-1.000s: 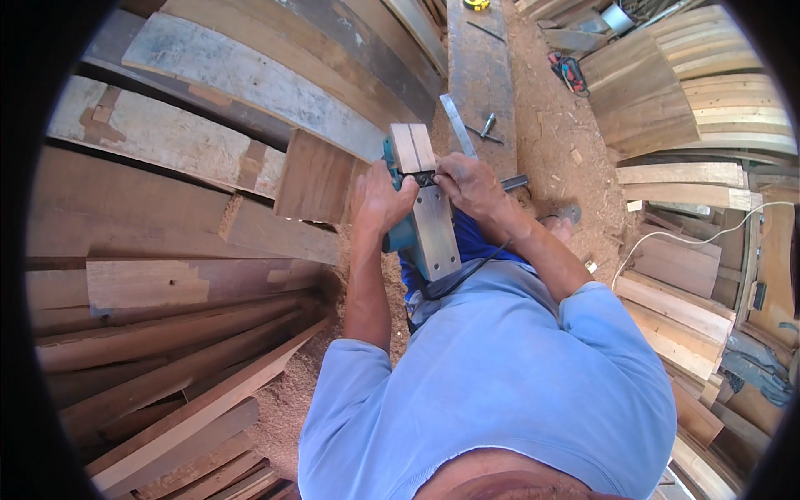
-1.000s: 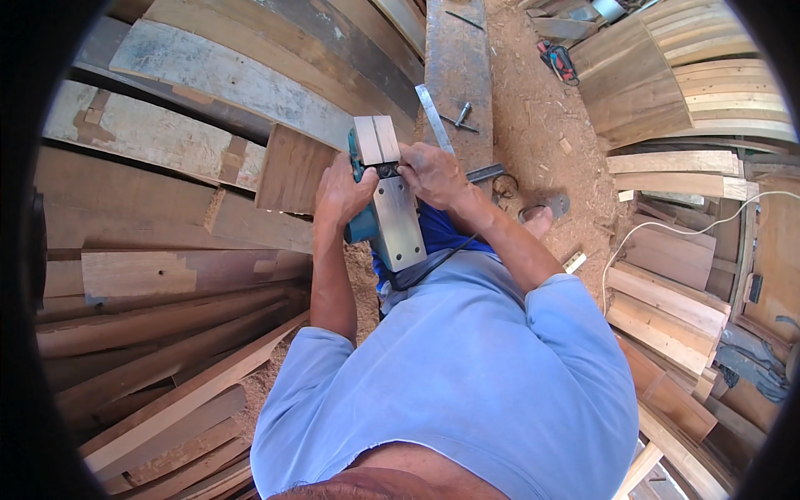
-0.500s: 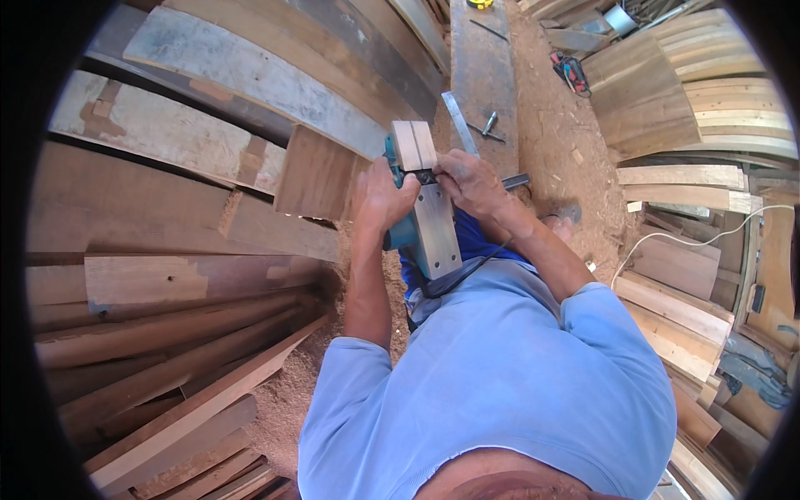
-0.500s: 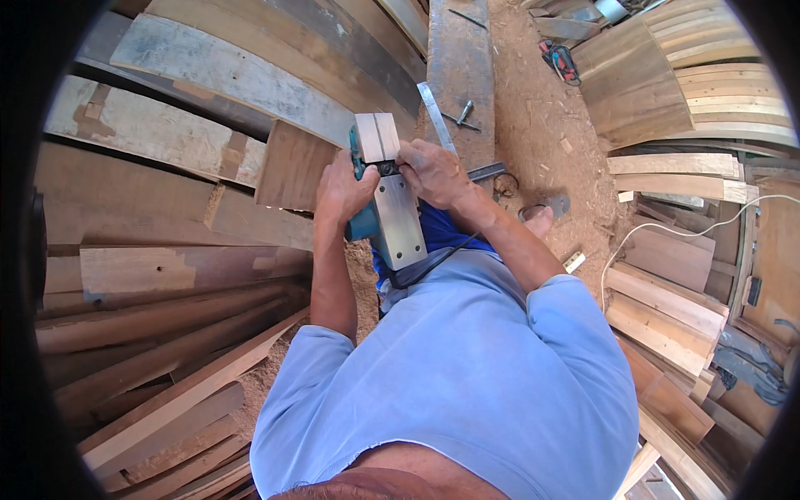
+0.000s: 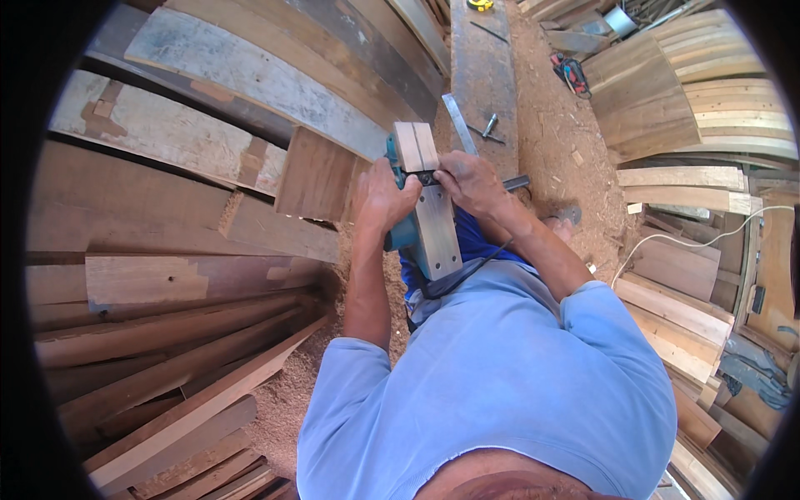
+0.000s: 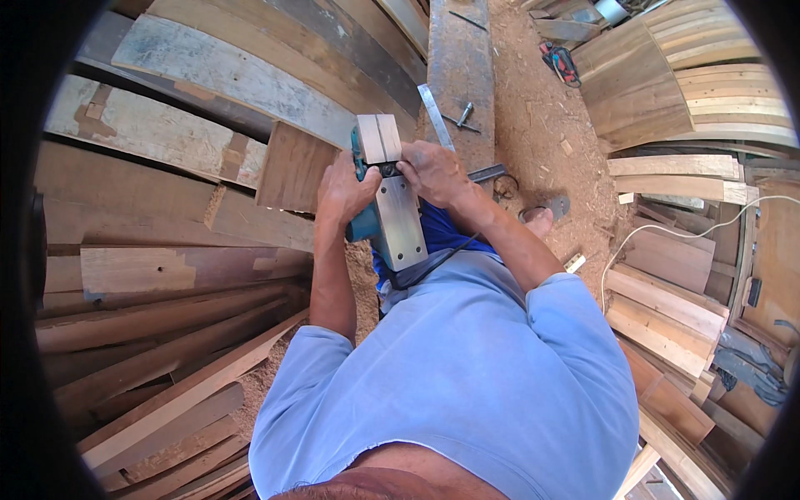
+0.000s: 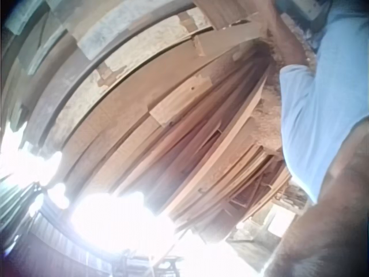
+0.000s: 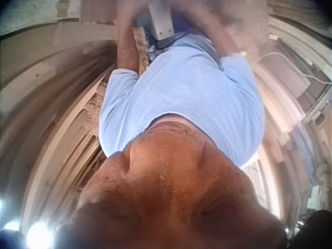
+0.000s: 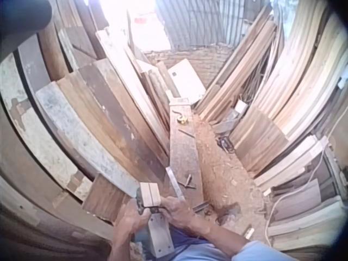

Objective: The person adjusts the blade depth on an electric planer by turning a knob and aligning a small wooden block against the base plate.

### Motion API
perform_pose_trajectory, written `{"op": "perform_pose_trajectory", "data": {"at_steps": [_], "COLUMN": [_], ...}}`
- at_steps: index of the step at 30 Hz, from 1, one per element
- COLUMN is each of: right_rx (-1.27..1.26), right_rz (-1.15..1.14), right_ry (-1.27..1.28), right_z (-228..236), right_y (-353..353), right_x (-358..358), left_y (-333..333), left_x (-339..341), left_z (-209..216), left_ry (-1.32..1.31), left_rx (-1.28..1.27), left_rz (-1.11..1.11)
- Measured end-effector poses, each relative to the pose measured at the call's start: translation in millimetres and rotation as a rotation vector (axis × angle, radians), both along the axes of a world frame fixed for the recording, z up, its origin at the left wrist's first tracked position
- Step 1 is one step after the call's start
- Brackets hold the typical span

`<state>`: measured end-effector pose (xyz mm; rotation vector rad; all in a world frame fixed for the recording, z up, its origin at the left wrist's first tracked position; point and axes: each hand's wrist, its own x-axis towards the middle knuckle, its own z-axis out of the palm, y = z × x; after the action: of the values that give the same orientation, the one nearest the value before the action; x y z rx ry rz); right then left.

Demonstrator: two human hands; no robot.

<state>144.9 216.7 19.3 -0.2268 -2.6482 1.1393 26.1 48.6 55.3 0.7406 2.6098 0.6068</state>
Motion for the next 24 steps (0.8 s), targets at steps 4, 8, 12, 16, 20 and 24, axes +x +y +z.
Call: {"op": "perform_pose_trajectory", "data": {"at_steps": [4, 8, 12, 16, 20, 24], "right_rx": [-0.021, -0.006, -0.040, -0.028, -0.062, -0.097], "right_rz": [0.024, -0.019, -0.012, -0.039, 0.001, 0.043], "right_ry": [0.095, 0.014, 0.069, -0.009, 0.058, 0.209], "right_z": [-6.3, 1.1, -2.3, 7.6, 10.7, 5.8], "right_y": [0.2, -1.6, -1.9, -4.5, -6.2, -9.0], "right_x": [2.8, 0.4, 5.8, 2.2, 4.0, -0.6], "left_y": [0.2, 0.8, 2.0, 0.3, 0.3, -0.1], "left_x": [-0.1, -2.4, -0.7, -0.2, -0.3, 1.7], "left_z": [2.0, -2.2, 1.4, -1.5, -2.5, -0.9], "left_ry": [-0.025, -0.006, -0.031, -0.002, -0.013, 0.003], "left_rx": [0.002, 0.005, 0.007, 0.015, 0.015, 0.014], "left_rz": [-0.010, -0.013, -0.002, -0.004, -0.006, -0.010]}}
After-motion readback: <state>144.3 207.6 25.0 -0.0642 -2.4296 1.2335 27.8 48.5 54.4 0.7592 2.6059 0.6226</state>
